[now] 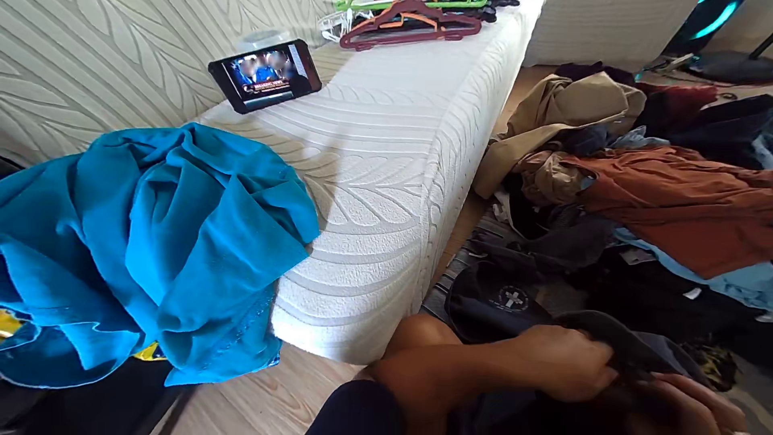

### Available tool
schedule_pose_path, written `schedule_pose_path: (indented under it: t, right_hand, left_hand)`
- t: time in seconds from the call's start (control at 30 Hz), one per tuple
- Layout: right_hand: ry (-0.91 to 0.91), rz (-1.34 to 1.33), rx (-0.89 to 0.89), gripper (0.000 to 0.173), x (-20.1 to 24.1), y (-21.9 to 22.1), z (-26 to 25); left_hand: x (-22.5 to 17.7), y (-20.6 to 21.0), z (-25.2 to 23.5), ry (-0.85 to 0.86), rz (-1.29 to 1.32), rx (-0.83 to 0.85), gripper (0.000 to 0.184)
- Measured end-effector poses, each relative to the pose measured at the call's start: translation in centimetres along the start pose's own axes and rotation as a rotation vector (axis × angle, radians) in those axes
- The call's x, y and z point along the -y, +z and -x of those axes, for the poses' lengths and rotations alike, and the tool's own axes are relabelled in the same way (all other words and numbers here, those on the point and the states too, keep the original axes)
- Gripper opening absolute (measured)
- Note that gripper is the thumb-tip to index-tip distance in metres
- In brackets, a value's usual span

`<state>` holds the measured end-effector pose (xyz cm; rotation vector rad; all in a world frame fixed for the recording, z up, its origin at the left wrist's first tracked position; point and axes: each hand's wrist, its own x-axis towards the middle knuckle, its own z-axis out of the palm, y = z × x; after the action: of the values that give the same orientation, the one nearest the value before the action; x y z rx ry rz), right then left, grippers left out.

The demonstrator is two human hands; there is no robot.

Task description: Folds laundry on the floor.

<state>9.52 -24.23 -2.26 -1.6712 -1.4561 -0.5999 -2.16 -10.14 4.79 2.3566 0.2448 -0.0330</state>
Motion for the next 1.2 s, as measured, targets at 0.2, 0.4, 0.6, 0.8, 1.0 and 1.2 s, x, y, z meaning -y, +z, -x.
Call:
schedule_pose_path:
  t: [0.2,0.4,0.6,0.8,1.0,1.2]
  right_hand:
    - [-0.008,-0.087,-0.103,0.015,0.4,0.3,-0.1]
    - [0.001,-0.091,-0.049,0.017,0.8,0.0,-0.2]
    - [0.319,-0.796,0.342,0.051,-1.3,-2.6,0.5]
    - [0.663,-0.994,0.284,0.019,-2.5,-3.6,1.4]
    - [0.585,-0.612,0.443,0.044,-2.1,-1.7,2.6]
    - [0.326,-0.278,0.499,0.024,-1.6,-1.3,1.7]
  left_hand:
    - [0.0,-0.4,-0.1,-0.025,0.391,0.079,0.040]
    - [0.2,0.0,-0.4,-0.067,0.753,-0.049,0.054]
    - [0.2,-0.6,0.0,0.023,0.450,0.029,0.038]
    - [-0.3,1.4,0.1,0.273,0.309,-0.014,0.024]
    - [-0.9,2.8,0.7,0.343,0.169,0.108,0.022]
    - [-1.0,1.8,0.6,0.269,0.057,0.222,0.027]
